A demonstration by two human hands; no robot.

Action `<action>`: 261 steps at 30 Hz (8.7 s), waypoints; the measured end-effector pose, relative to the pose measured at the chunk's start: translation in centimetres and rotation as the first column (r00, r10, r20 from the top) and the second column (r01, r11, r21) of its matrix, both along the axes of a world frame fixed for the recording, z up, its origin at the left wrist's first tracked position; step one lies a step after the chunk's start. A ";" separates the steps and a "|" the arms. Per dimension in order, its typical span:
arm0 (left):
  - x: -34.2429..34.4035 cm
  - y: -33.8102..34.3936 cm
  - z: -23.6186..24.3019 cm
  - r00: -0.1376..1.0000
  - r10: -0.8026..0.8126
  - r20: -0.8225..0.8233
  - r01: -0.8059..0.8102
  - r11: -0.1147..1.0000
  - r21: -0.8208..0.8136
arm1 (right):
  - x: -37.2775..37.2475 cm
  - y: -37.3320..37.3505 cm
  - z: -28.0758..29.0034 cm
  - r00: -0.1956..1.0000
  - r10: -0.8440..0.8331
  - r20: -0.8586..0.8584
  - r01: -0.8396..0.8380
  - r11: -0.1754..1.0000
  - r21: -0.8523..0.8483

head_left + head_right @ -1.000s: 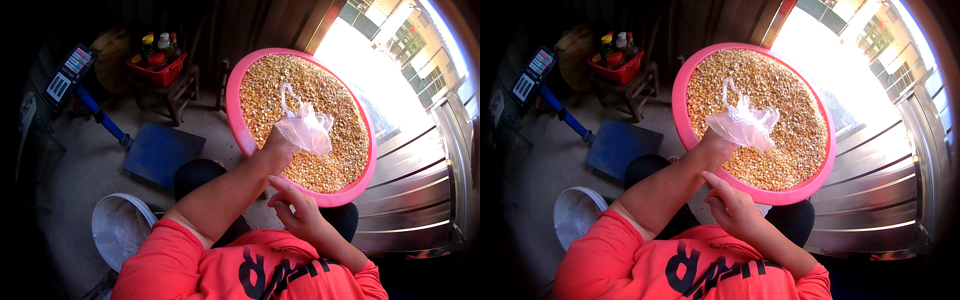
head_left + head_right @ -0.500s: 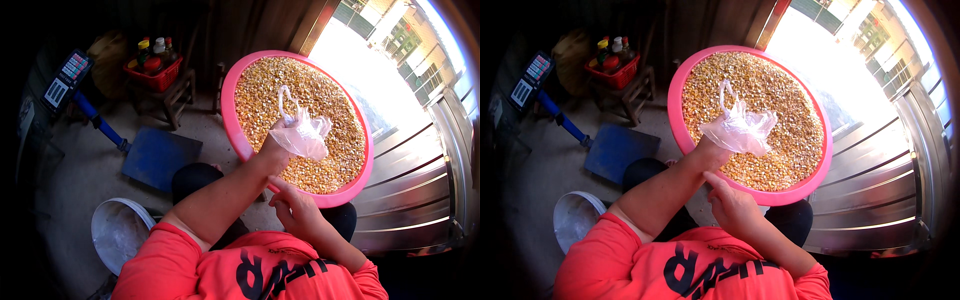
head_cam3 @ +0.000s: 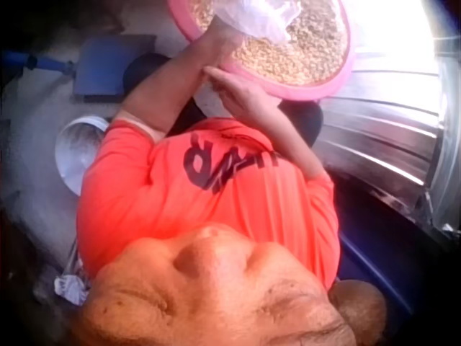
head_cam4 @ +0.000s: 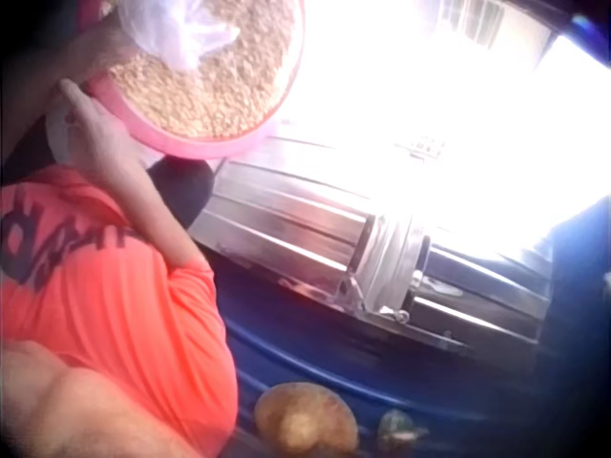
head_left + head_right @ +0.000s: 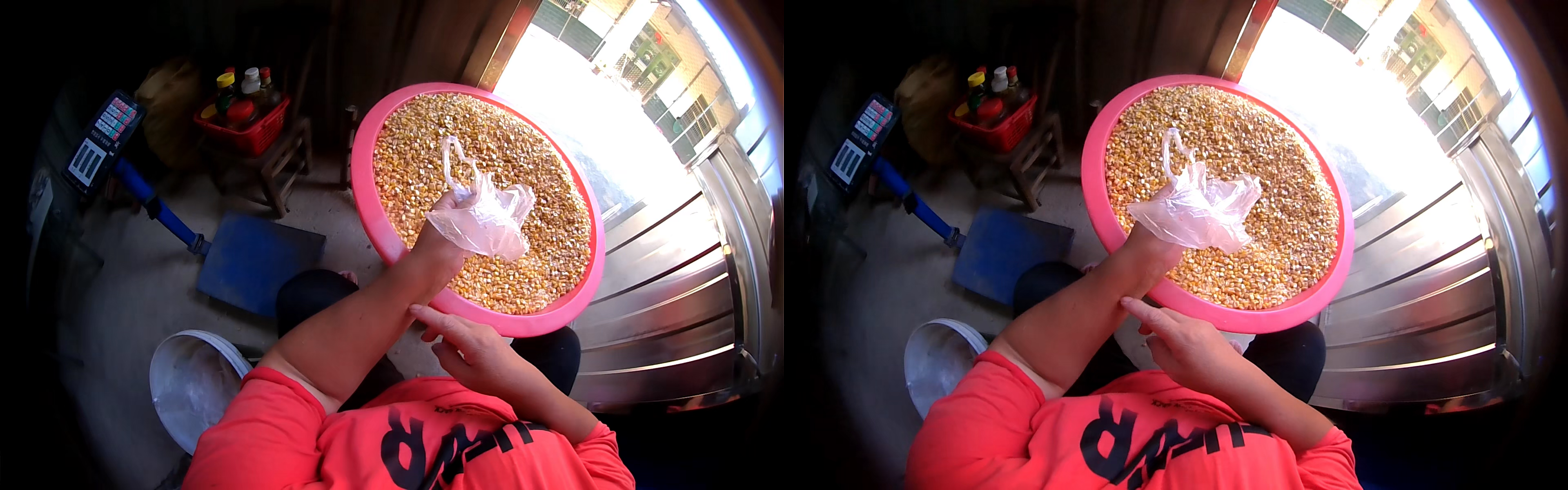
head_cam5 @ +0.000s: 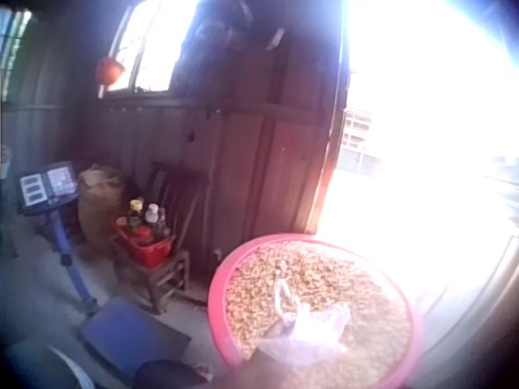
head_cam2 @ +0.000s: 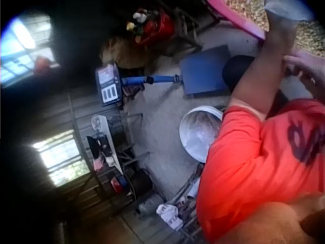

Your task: The person picks up corn kernels from a large basin and places them into small plastic bags, then places the filled bags onto a scale or into a box.

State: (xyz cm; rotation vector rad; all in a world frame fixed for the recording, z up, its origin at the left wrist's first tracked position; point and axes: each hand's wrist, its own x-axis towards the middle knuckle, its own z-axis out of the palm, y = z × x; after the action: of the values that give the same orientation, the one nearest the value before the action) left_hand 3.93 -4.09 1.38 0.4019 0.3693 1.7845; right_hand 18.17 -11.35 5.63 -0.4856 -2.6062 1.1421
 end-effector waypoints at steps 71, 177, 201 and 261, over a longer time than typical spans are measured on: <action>-2.1 -1.8 3.5 0.930 -0.329 -0.167 0.329 0.944 -0.029 | 12.0 9.4 2.9 0.689 -0.650 -0.320 0.719 0.556 0.417; -3.7 2.4 -1.3 0.928 -0.231 -0.290 0.086 0.895 -0.438 | 0.9 23.7 -2.6 0.970 -0.244 0.000 0.216 0.859 -0.465; -3.4 2.1 -0.6 0.933 -0.213 -0.289 0.048 0.873 -0.486 | 1.5 23.8 -2.2 0.974 -0.193 0.117 0.218 0.669 -0.710; -3.1 2.3 -1.4 0.973 -0.181 -0.142 0.093 0.875 -0.475 | 0.1 20.0 -1.0 0.977 0.151 0.148 -0.045 0.833 -0.551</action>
State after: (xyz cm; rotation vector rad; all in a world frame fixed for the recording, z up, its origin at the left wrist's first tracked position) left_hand 0.78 -1.81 0.02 0.2396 0.8598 1.4607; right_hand 18.23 8.68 4.65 -0.5942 -2.4404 1.9841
